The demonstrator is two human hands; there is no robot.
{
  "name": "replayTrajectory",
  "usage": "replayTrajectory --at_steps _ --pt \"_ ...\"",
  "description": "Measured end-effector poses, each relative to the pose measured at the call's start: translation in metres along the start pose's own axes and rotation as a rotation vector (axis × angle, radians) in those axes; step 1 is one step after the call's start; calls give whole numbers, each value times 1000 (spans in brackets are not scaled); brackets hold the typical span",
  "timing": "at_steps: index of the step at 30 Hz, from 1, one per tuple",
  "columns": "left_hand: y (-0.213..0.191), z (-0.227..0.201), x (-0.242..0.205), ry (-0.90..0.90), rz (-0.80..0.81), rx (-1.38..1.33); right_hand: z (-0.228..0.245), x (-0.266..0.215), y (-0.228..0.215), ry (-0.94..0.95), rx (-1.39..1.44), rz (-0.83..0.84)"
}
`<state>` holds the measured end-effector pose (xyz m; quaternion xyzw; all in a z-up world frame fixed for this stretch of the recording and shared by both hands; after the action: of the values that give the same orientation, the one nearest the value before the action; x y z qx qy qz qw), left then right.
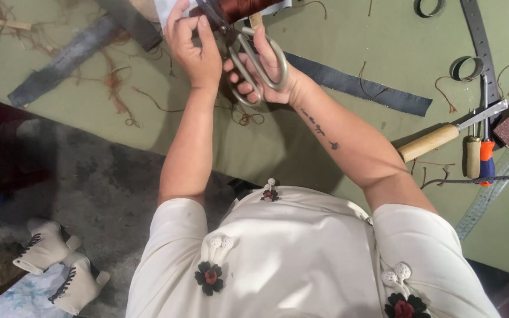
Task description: Cutting a strip of leather and thinning its edges using a skiving knife.
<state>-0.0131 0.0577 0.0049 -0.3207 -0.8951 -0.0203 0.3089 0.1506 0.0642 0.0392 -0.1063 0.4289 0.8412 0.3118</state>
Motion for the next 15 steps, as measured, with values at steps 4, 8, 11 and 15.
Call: replayTrajectory --at_steps 4,8,11,15 --pt "-2 -8 0 -17 60 -7 12 3 15 5 -30 -72" --pt "2 -18 -1 -32 159 -64 14 7 13 3 -20 -112" --pt "3 -13 -4 -96 187 -129 7 10 8 -30 -2 -90" --pt "5 -22 -9 -260 230 -265 8 9 11 -72 -21 -53"
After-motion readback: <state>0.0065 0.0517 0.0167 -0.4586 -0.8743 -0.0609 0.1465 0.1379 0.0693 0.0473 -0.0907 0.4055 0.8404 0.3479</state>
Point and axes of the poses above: each hand's wrist, its own x-axis towards the middle knuckle, its own y-axis out of the palm, z = x × y, the point moved 3 cm from there along x, towards the middle knuckle, and after that the axes turned 8 degrees about -y, right-handed, at the moved point
